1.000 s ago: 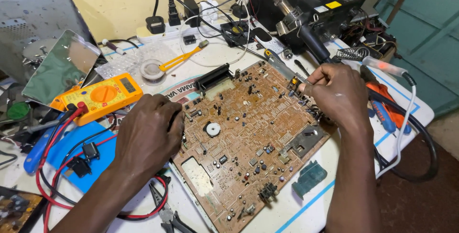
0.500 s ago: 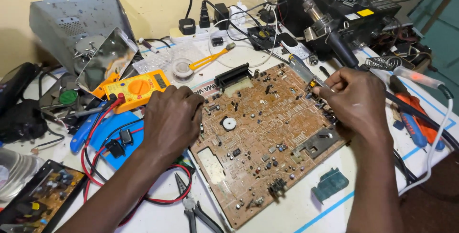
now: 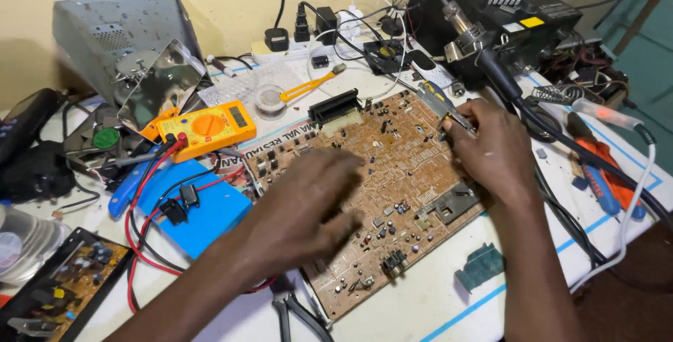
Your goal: Removing a main circuit board from a metal chassis and inspecting the components during device disassembly.
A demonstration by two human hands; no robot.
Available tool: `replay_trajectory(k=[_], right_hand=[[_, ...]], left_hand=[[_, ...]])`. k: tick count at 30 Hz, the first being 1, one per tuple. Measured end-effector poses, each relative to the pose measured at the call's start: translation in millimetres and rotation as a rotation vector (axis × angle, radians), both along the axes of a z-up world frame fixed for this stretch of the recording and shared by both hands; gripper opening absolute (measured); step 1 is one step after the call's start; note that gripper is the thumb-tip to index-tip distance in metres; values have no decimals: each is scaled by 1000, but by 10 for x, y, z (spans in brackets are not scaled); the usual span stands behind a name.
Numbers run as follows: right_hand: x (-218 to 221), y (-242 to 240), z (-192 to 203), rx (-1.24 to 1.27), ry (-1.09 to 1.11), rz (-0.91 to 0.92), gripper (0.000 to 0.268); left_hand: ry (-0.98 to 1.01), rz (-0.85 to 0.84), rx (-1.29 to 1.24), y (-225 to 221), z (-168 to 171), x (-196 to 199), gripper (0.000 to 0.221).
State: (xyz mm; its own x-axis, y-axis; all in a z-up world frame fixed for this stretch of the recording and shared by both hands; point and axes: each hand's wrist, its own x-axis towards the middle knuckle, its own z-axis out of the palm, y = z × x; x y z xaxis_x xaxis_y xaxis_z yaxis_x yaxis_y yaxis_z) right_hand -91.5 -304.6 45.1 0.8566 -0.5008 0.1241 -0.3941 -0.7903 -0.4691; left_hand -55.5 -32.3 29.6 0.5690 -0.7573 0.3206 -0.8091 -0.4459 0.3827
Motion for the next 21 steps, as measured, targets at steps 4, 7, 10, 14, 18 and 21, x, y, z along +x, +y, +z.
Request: replay_trajectory(k=[4,7,10,14,18,21], right_hand=[[-7,-232,-213,25,-99,52,26],[39,-369,-326,-123,-139,116,34],[6,-246,-254,-72,-83,61,35],[11,-188,-166,-82,18,-9,37],[-280,-16,-47,-32,-25,-32,37],[-587,63,-295,-94,-263,-73,43]], left_hand=[[133,-373,11,-54,-13,-176,43],[130,-442,-15,-60,-84,-159,42],[138,-437,-24,-41,-120,-182,40],[97,-389,28,-68,-84,-200,39],[1,-411,-16,-104,-106,-276,36],[34,-385,11,-64,-54,-246,38]])
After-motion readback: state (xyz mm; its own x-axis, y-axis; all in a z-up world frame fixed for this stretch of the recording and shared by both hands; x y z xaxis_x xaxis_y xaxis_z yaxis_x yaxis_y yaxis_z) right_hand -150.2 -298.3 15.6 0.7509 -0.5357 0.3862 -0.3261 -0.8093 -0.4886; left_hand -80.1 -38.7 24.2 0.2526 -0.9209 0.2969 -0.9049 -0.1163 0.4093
